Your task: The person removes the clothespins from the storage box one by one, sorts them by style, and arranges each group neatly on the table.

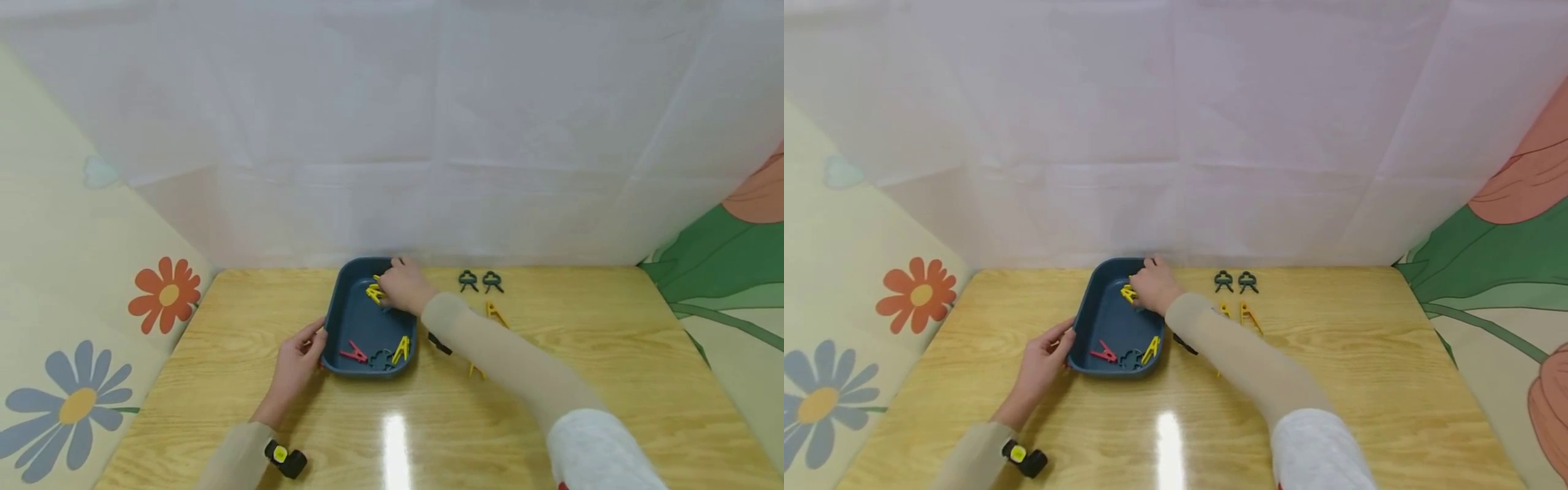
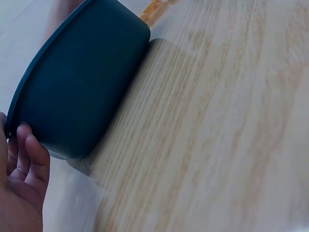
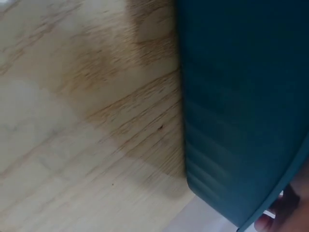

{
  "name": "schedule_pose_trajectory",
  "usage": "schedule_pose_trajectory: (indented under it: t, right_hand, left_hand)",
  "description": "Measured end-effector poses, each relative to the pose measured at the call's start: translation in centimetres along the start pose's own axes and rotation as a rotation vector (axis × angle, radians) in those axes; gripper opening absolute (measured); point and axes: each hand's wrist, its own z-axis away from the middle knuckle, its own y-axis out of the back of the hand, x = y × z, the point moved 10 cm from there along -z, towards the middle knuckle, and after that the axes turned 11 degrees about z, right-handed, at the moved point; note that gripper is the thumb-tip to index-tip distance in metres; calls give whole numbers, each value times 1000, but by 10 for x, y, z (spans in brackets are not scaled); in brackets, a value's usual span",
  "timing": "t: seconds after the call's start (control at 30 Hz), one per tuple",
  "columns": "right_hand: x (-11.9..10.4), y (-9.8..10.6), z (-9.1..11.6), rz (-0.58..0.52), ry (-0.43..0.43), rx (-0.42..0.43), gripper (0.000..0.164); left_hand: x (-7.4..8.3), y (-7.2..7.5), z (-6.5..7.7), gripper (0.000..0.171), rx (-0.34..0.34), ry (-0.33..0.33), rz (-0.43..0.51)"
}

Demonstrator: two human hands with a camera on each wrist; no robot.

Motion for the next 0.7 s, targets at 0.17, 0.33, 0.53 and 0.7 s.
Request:
schedule_pose_trajectory:
  t: [0.17, 0.33, 0.53, 0.7]
  right_hand:
    - [-6, -4, -4, -9, 4, -21, 34]
    - [-11, -4, -6, -34, 20, -31, 28]
    - [-15, -3, -7, -40, 39, -26, 29]
    - [-17, -3, -8, -30, 44, -34, 35]
  left_hand:
    - [0, 0, 2, 32, 4, -7, 12]
    - [-1, 0, 2, 32, 8, -7, 11]
    - [-4, 0, 0, 33, 7, 8, 6]
    - [-4, 1, -1, 33, 7, 13, 1]
